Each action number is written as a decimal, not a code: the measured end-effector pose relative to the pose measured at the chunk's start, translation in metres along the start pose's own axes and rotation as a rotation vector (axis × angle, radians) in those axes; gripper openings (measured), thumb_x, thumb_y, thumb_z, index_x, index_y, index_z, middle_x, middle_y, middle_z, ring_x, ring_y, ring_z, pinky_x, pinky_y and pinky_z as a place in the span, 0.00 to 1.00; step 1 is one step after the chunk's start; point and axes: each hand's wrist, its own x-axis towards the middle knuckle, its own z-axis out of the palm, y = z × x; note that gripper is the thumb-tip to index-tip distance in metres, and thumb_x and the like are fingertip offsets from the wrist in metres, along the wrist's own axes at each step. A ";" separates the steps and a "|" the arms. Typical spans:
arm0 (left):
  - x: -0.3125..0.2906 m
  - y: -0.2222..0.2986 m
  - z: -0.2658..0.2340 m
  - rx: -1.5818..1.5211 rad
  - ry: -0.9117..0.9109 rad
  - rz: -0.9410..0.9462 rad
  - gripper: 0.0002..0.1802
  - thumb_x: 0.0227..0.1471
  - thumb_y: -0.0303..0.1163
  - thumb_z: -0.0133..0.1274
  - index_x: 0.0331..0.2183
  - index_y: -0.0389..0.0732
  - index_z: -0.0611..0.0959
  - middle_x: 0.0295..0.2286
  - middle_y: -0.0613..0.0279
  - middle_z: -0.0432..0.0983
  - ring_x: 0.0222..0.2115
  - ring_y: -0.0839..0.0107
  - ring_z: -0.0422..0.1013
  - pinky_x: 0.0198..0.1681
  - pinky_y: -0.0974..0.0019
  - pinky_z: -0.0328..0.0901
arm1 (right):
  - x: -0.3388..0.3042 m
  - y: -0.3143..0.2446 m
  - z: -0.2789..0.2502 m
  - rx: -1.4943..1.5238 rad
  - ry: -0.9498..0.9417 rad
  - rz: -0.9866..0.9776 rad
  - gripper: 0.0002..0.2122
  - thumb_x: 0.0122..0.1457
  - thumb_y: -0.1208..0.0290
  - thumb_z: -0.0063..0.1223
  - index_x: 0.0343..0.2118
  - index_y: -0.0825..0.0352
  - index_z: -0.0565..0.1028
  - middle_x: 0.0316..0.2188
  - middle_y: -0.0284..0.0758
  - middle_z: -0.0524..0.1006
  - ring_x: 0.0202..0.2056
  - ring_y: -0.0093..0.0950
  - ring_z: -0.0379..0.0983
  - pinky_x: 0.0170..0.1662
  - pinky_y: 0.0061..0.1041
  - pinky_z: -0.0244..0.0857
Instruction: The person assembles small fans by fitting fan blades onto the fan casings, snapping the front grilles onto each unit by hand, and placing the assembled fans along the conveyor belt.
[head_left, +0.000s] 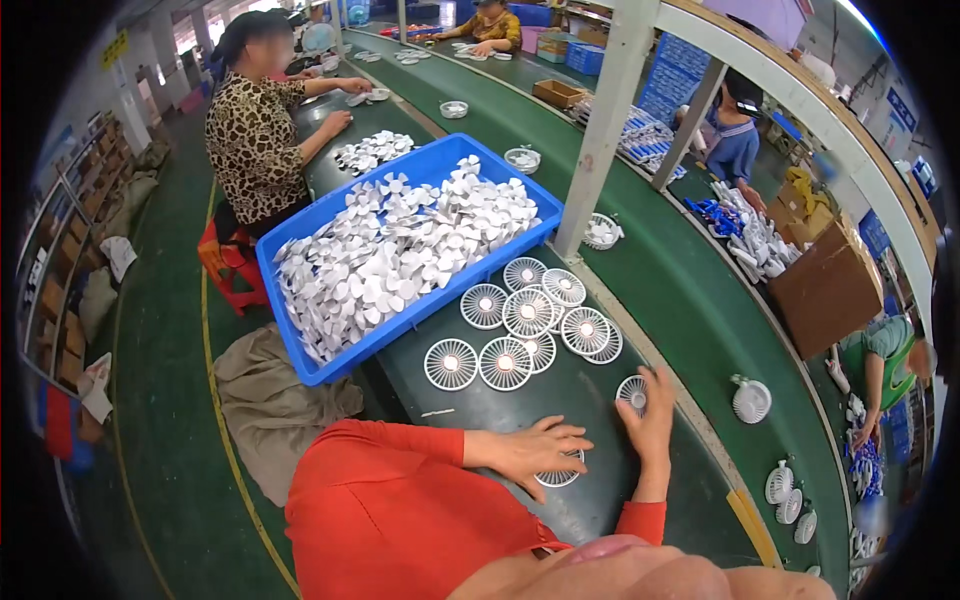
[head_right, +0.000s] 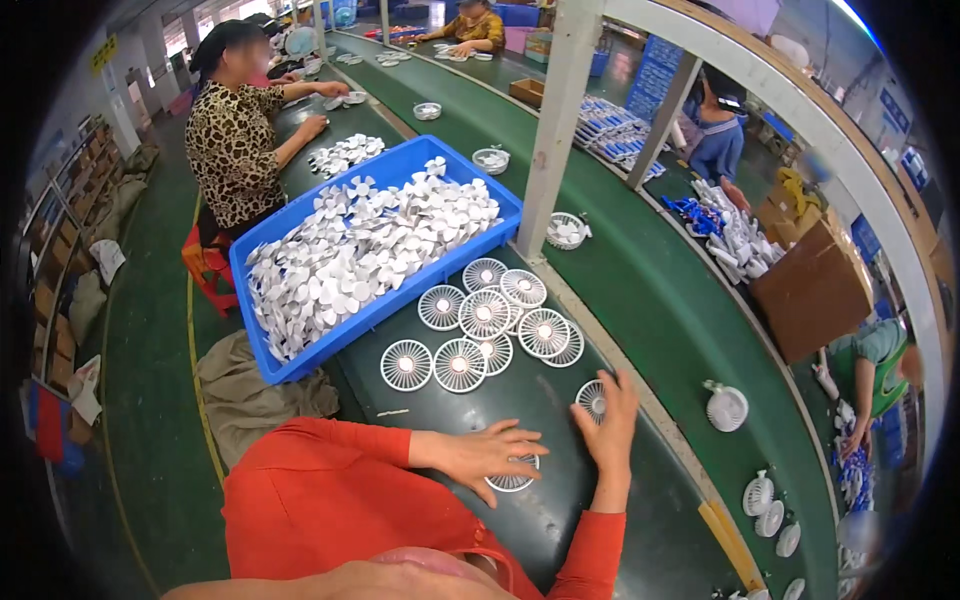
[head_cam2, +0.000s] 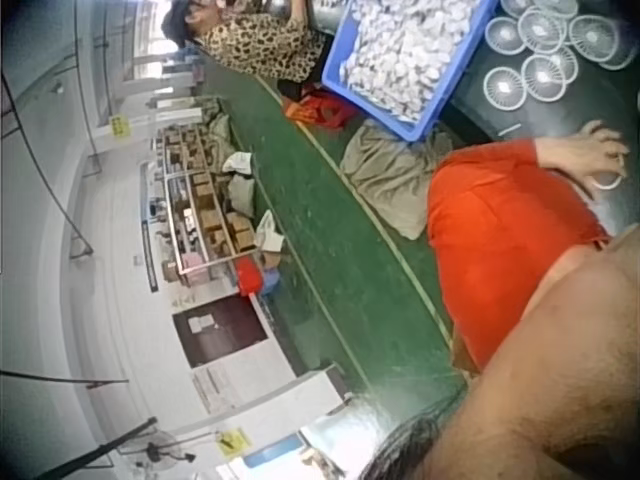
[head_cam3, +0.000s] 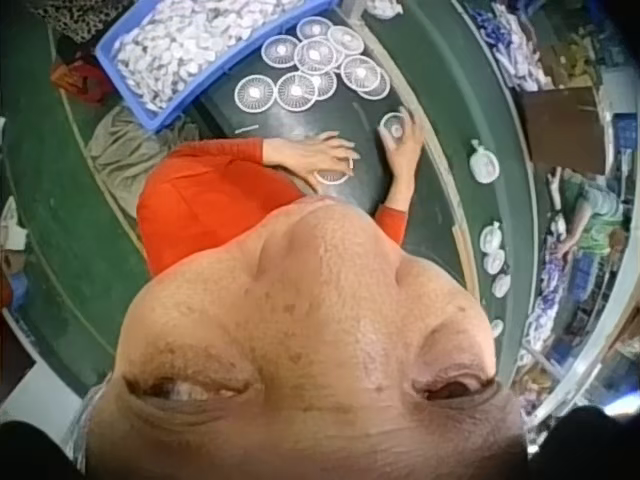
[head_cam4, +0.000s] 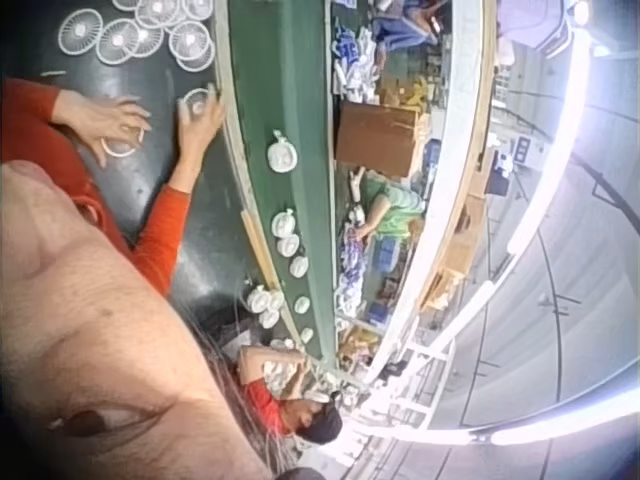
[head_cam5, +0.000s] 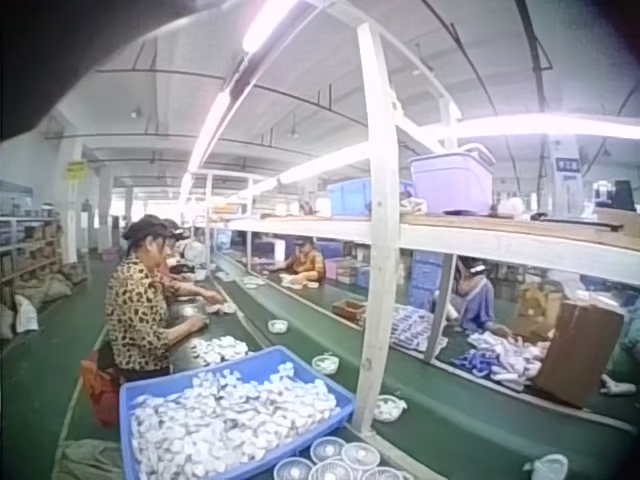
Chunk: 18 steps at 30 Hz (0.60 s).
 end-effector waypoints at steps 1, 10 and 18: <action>-0.002 0.002 0.000 0.058 -0.039 0.013 0.43 0.33 0.48 0.65 0.53 0.49 0.68 0.57 0.50 0.53 0.59 0.47 0.48 0.59 0.38 0.42 | -0.002 -0.004 0.008 -0.041 -0.097 -0.041 0.28 0.43 0.67 0.64 0.51 0.62 0.69 0.57 0.45 0.62 0.59 0.44 0.55 0.60 0.39 0.50; 0.014 -0.013 -0.011 0.099 0.376 -0.058 0.42 0.31 0.41 0.67 0.51 0.48 0.70 0.51 0.53 0.61 0.52 0.51 0.58 0.49 0.50 0.58 | -0.014 0.020 0.022 -0.086 0.079 -0.001 0.32 0.41 0.67 0.66 0.53 0.61 0.67 0.56 0.45 0.62 0.56 0.46 0.57 0.58 0.41 0.52; 0.037 -0.046 -0.073 0.407 0.711 -0.413 0.41 0.35 0.39 0.66 0.53 0.47 0.68 0.55 0.50 0.56 0.56 0.45 0.50 0.57 0.43 0.47 | -0.009 0.019 0.021 -0.110 0.089 0.026 0.33 0.40 0.66 0.66 0.53 0.60 0.67 0.56 0.42 0.63 0.56 0.42 0.58 0.57 0.39 0.53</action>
